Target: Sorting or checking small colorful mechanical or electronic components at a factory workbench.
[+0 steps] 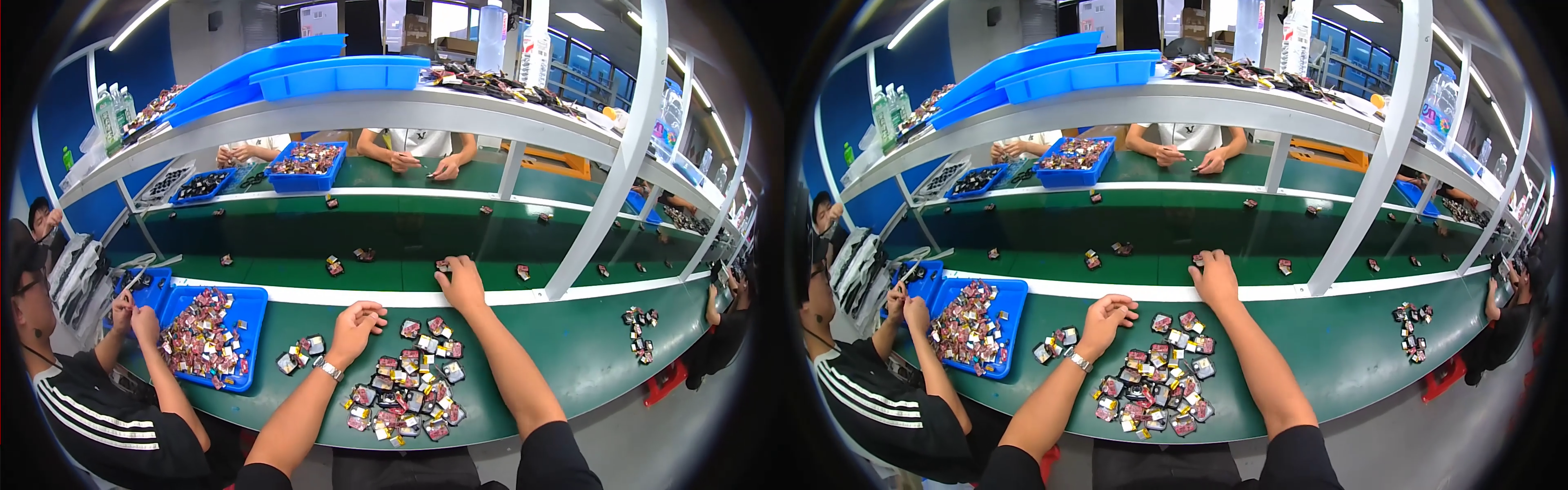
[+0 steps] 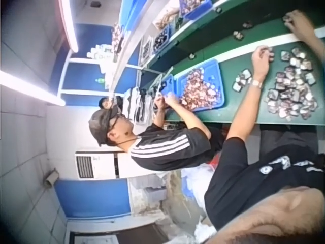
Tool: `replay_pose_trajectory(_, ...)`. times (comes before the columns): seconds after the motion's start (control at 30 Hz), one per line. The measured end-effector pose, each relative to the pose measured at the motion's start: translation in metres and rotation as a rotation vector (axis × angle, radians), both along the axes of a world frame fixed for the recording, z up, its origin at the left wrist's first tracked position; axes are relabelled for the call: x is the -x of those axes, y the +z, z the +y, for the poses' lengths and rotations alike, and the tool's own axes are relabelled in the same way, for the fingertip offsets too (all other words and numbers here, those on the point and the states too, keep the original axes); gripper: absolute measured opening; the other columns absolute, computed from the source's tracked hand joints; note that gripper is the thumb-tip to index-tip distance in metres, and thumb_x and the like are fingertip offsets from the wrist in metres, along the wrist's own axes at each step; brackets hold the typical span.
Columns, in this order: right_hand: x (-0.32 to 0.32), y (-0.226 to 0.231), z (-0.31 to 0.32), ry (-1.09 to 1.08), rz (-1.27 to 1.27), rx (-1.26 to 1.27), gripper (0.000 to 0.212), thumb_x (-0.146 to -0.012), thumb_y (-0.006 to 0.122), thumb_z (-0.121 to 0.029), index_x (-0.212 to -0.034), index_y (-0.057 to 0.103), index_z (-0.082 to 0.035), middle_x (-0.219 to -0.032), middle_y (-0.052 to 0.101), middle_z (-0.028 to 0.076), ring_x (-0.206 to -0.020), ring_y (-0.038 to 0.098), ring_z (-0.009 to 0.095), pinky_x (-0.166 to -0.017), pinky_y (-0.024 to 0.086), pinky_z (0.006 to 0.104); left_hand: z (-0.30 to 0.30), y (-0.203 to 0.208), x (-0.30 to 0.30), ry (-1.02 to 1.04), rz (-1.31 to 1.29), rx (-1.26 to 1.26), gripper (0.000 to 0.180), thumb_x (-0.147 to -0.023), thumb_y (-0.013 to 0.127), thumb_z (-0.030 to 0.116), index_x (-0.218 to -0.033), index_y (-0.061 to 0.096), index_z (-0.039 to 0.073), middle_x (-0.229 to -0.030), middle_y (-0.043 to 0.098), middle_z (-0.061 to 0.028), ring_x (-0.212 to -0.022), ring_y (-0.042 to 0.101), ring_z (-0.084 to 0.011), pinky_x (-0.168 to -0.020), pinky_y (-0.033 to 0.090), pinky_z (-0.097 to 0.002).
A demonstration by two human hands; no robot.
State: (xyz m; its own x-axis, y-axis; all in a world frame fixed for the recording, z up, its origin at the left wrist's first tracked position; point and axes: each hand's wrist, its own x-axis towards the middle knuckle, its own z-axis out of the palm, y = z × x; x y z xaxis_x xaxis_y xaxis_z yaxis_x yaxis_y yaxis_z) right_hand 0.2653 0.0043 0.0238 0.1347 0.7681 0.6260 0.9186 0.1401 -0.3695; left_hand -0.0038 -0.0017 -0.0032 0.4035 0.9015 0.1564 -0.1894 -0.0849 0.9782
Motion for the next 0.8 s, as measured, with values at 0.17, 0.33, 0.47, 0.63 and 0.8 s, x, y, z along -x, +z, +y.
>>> replay_pose_trajectory(0.17, 0.034, 0.007, -0.054, 0.393, 0.003, 0.258, 0.032, -0.085, 0.064, -0.016, -0.115, 0.065, -0.006, -0.108, 0.063, 0.014, -0.105, 0.057, 0.031, -0.094, 0.045, 0.041, -0.004, 0.007, -0.01, 0.031, 0.144, -0.086, 0.018, -0.093, 0.052, 0.004, -0.108, 0.061, -0.001, -0.099, 0.068, -0.0089, -0.081, 0.064, -0.0124, -0.067, 0.052, -0.0251)
replay_pose_trajectory(0.33, 0.051, 0.022, -0.059, 0.411, -0.092, 0.478, 0.026, -0.086, 0.062, -0.015, -0.112, 0.066, -0.011, -0.106, 0.063, 0.009, -0.107, 0.054, 0.029, -0.092, 0.042, 0.0411, -0.011, 0.01, -0.012, 0.058, 0.235, -0.157, 0.017, -0.092, 0.055, 0.006, -0.106, 0.062, -0.001, -0.093, 0.07, -0.0082, -0.074, 0.064, -0.0106, -0.063, 0.052, -0.0248)
replay_pose_trajectory(0.47, 0.049, 0.031, -0.069, 0.501, 0.253, 0.549, 0.019, -0.086, 0.063, -0.01, -0.104, 0.065, -0.004, -0.088, 0.066, 0.009, -0.084, 0.063, 0.023, -0.079, 0.049, 0.0365, -0.011, 0.01, -0.009, -0.034, 0.206, -0.139, 0.023, -0.094, 0.055, 0.008, -0.114, 0.06, -0.002, -0.102, 0.069, -0.0105, -0.076, 0.064, -0.012, -0.067, 0.053, -0.0254)
replay_pose_trajectory(0.63, 0.064, 0.04, -0.085, 0.548, 0.479, 0.35, 0.015, -0.082, 0.068, -0.002, -0.096, 0.063, 0.001, -0.077, 0.065, 0.008, -0.072, 0.063, 0.014, -0.067, 0.052, 0.0279, -0.021, 0.023, -0.012, -0.39, 0.1, 0.146, 0.034, -0.099, 0.053, 0.016, -0.127, 0.052, -0.003, -0.1, 0.065, -0.0076, -0.081, 0.064, -0.0133, -0.071, 0.054, -0.0253)
replay_pose_trajectory(0.8, 0.064, 0.035, -0.09, 0.591, 0.138, 0.132, 0.022, -0.079, 0.071, -0.007, -0.1, 0.065, -0.009, -0.122, 0.054, 0.009, -0.106, 0.056, 0.029, -0.086, 0.051, 0.0366, -0.018, 0.027, -0.01, -0.362, -0.017, 0.289, 0.036, -0.099, 0.051, 0.013, -0.133, 0.049, 0.001, -0.104, 0.064, -0.0079, -0.09, 0.065, -0.0147, -0.08, 0.056, -0.0282)
